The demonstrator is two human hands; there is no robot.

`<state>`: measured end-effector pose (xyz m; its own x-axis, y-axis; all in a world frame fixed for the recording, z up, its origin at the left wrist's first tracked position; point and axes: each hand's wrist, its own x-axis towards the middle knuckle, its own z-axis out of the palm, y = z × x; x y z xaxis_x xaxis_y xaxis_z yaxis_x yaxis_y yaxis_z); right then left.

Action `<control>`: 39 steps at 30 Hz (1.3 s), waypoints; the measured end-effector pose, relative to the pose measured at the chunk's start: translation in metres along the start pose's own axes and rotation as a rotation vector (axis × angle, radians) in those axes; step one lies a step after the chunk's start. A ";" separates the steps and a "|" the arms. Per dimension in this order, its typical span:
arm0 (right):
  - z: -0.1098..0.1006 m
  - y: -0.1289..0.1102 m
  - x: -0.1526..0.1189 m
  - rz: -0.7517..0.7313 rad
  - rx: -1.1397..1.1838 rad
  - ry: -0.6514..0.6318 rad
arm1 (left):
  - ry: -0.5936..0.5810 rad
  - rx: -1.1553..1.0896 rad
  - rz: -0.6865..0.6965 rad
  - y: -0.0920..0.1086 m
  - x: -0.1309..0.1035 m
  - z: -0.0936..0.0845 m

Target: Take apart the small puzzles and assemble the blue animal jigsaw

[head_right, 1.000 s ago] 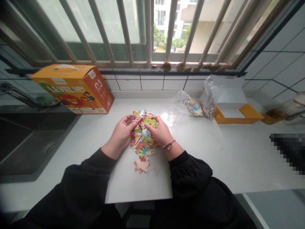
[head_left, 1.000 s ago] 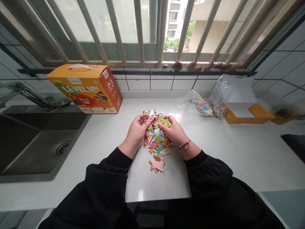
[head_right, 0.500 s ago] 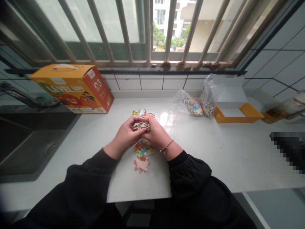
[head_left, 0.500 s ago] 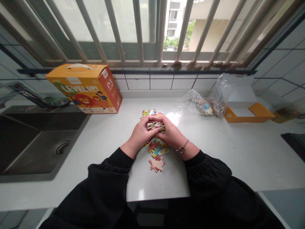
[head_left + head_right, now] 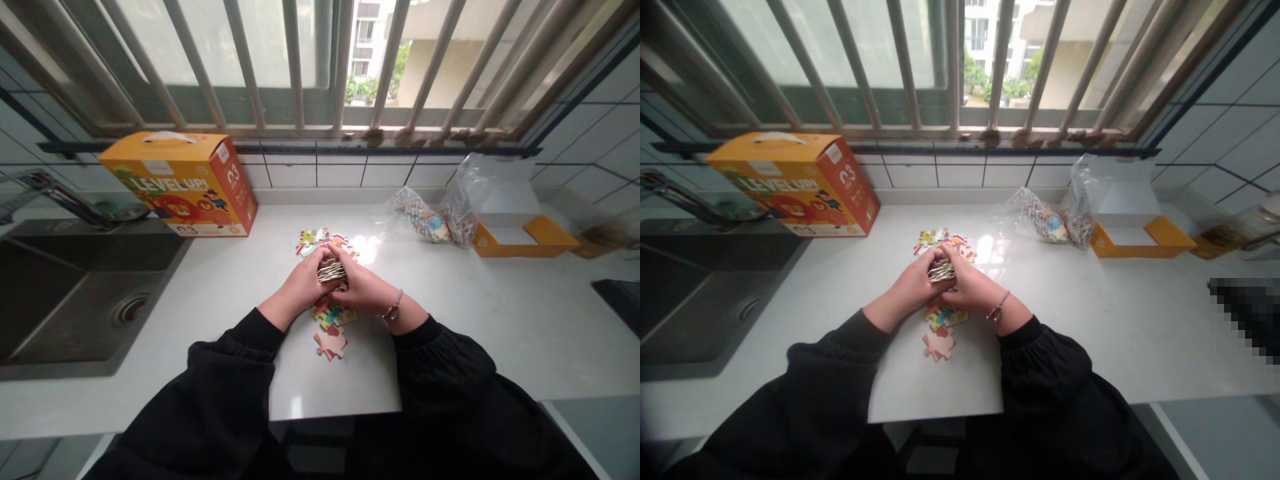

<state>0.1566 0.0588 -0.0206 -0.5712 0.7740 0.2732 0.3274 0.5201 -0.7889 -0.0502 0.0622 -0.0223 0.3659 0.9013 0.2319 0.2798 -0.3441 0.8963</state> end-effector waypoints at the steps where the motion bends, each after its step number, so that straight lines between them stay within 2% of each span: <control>1: 0.002 -0.001 0.000 -0.007 0.010 -0.019 | 0.001 0.029 -0.011 0.001 0.000 0.000; 4: 0.001 -0.002 0.000 -0.024 0.011 -0.024 | 0.003 0.108 -0.017 0.005 -0.001 -0.001; 6: -0.005 -0.002 0.000 0.004 0.010 0.057 | 0.018 0.118 0.005 0.007 -0.001 -0.004; 9: -0.020 0.002 -0.003 0.087 -0.068 0.193 | 0.127 0.067 -0.018 0.005 0.001 -0.010; 10: -0.025 0.004 -0.005 0.102 -0.131 0.187 | 0.180 0.043 -0.047 0.004 0.001 -0.013; 12: -0.032 0.009 -0.008 0.111 -0.271 0.091 | 0.277 -0.018 -0.116 -0.001 0.003 -0.016; 15: -0.034 0.014 -0.011 0.115 -0.378 -0.060 | 0.349 -0.191 -0.194 -0.007 0.004 -0.016; 18: -0.031 0.013 -0.009 0.098 -0.366 -0.118 | 0.342 -0.332 -0.240 -0.009 0.004 -0.013; 23: -0.030 0.001 -0.007 0.174 -0.236 -0.086 | 0.329 -0.305 -0.225 -0.007 0.004 -0.015; 27: -0.023 -0.007 -0.004 0.239 0.082 0.047 | 0.309 -0.384 -0.231 -0.003 0.003 -0.015; 31: -0.005 -0.011 0.006 0.254 0.516 0.197 | 0.196 -0.543 -0.222 0.003 0.002 -0.008; 33: 0.002 -0.011 0.010 0.243 0.621 0.272 | 0.169 -0.609 -0.205 0.005 0.001 -0.004; 36: 0.006 -0.008 0.013 0.270 0.546 0.366 | 0.156 -0.634 -0.178 0.008 -0.001 -0.003; 39: 0.003 -0.005 0.012 0.335 0.349 0.351 | 0.106 -0.554 -0.142 0.008 -0.002 -0.006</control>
<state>0.1454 0.0641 -0.0150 -0.1767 0.9795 0.0972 0.1465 0.1238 -0.9814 -0.0536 0.0594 -0.0132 0.2602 0.9597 0.1063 -0.1969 -0.0550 0.9789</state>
